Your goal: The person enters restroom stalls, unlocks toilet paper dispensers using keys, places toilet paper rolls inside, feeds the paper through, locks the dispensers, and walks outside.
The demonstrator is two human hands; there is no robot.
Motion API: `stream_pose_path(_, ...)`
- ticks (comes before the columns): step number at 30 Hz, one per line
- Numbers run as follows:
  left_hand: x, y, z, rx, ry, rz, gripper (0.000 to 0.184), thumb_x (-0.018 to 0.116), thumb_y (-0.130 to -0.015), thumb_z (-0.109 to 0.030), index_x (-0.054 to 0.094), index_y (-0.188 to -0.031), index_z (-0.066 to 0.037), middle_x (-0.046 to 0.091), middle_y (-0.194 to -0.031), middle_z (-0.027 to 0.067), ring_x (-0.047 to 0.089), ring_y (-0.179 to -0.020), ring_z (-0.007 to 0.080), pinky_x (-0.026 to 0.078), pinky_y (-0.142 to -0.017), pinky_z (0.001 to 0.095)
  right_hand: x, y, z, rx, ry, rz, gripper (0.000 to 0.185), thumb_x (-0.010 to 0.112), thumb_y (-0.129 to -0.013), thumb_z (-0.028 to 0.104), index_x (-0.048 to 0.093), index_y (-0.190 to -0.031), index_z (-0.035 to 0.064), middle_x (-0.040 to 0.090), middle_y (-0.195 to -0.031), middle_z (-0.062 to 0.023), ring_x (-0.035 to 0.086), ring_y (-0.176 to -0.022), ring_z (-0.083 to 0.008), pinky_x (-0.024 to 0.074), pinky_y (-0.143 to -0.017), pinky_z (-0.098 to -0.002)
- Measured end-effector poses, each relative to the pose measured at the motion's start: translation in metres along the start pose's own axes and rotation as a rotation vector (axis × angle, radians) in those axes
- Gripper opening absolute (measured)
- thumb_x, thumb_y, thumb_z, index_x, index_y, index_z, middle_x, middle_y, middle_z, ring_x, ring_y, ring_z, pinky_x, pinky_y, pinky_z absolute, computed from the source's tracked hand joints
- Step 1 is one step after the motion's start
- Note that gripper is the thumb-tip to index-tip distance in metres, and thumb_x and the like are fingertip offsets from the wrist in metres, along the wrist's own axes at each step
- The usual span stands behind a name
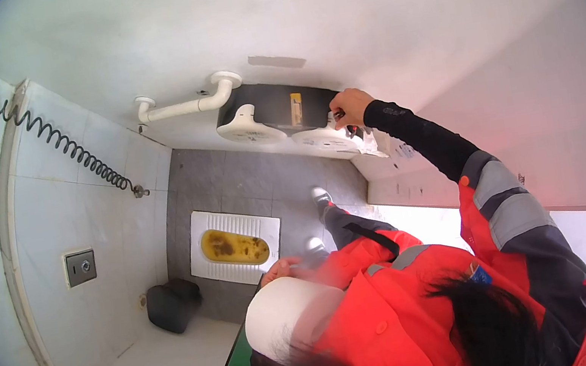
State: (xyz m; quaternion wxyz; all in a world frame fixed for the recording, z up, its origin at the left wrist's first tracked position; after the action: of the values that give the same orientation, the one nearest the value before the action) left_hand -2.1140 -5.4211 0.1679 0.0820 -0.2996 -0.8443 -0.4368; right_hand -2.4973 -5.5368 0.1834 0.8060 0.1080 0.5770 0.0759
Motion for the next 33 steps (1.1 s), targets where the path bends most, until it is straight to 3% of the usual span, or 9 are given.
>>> stream_pose_path(2, 0.001, 0.000, 0.000, -0.011, -0.009, -0.002, 0.042, 0.046, -0.086, -0.044, 0.054, -0.099, -0.005, 0.063, -0.076, 0.0128, 0.063, -0.065, 0.0196, 0.050, -0.057, 0.0317, -0.001, -0.006, 0.003, -0.003, 0.048, 0.021, 0.023, 0.072, -0.055, 0.022, 0.061, -0.067, 0.0061, 0.060, -0.065, -0.0112, 0.059, -0.068, -0.0300, 0.0458, -0.061, -0.0388)
stream_pose_path(4, 0.006, 0.000, -0.008, 0.029, -0.038, -0.005, 0.042, 0.047, -0.086, -0.044, 0.054, -0.099, -0.005, 0.063, -0.076, 0.0129, 0.063, -0.065, 0.0197, 0.051, -0.057, 0.0316, -0.004, -0.010, 0.013, -0.157, 0.103, 0.118, 0.022, 0.072, -0.055, 0.022, 0.062, -0.067, 0.0066, 0.060, -0.066, -0.0113, 0.060, -0.068, -0.0299, 0.0464, -0.060, -0.0389)
stream_pose_path(11, 0.002, -0.003, -0.006, 0.046, -0.049, -0.030, 0.042, 0.047, -0.086, -0.044, 0.054, -0.098, -0.004, 0.063, -0.076, 0.0125, 0.063, -0.063, 0.0196, 0.051, -0.057, 0.0311, 0.003, -0.024, 0.014, -0.062, 0.237, 0.078, 0.020, 0.073, -0.055, 0.017, 0.064, -0.071, 0.0080, 0.062, -0.069, -0.0108, 0.061, -0.072, -0.0292, 0.0484, -0.060, -0.0395)
stream_pose_path(17, 0.001, -0.009, -0.002, 0.007, 0.031, -0.035, 0.041, 0.048, -0.086, -0.043, 0.055, -0.096, -0.004, 0.063, -0.074, 0.0124, 0.062, -0.062, 0.0191, 0.050, -0.056, 0.0304, 0.001, -0.030, 0.034, -0.060, 0.311, 0.358, 0.021, 0.072, -0.054, 0.016, 0.065, -0.072, 0.0074, 0.063, -0.073, -0.0129, 0.062, -0.075, -0.0287, 0.0501, -0.063, -0.0384)
stream_pose_path(20, 0.002, -0.010, -0.007, -0.010, 0.023, -0.008, 0.040, 0.048, -0.086, -0.042, 0.055, -0.096, -0.004, 0.063, -0.073, 0.0126, 0.062, -0.062, 0.0190, 0.050, -0.055, 0.0303, 0.013, -0.009, 0.050, -0.025, 0.294, 0.182, 0.012, 0.063, -0.060, 0.010, 0.064, -0.072, 0.0065, 0.063, -0.076, -0.0151, 0.063, -0.075, -0.0295, 0.0502, -0.063, -0.0383)
stream_pose_path(27, -0.001, -0.004, -0.010, 0.003, 0.045, 0.020, 0.039, 0.047, -0.087, -0.040, 0.054, -0.096, -0.003, 0.063, -0.072, 0.0119, 0.062, -0.062, 0.0186, 0.051, -0.055, 0.0299, 0.051, 0.036, 0.070, 0.042, 0.287, 0.074, 0.010, 0.059, -0.067, 0.015, 0.064, -0.071, 0.0069, 0.063, -0.070, -0.0132, 0.063, -0.068, -0.0279, 0.0491, -0.058, -0.0385)
stream_pose_path(33, -0.001, 0.002, -0.005, -0.016, 0.008, 0.058, 0.041, 0.048, -0.086, -0.041, 0.053, -0.099, -0.003, 0.063, -0.075, 0.0115, 0.062, -0.063, 0.0186, 0.050, -0.056, 0.0300, 0.101, 0.092, 0.114, 0.038, 0.109, -0.063, 0.008, 0.054, -0.071, 0.009, 0.057, -0.079, 0.0085, 0.061, -0.071, -0.0117, 0.062, -0.069, -0.0268, 0.0476, -0.058, -0.0379)
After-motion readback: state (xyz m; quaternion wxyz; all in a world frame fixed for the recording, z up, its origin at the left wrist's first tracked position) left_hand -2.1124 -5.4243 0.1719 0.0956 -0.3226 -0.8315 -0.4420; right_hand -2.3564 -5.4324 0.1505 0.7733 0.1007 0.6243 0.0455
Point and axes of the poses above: each hand's wrist, its own y-axis away from the middle knuckle, its own x-axis out of the palm, z = x × y, the point moved 5 cm from there along -y, towards the middle knuckle
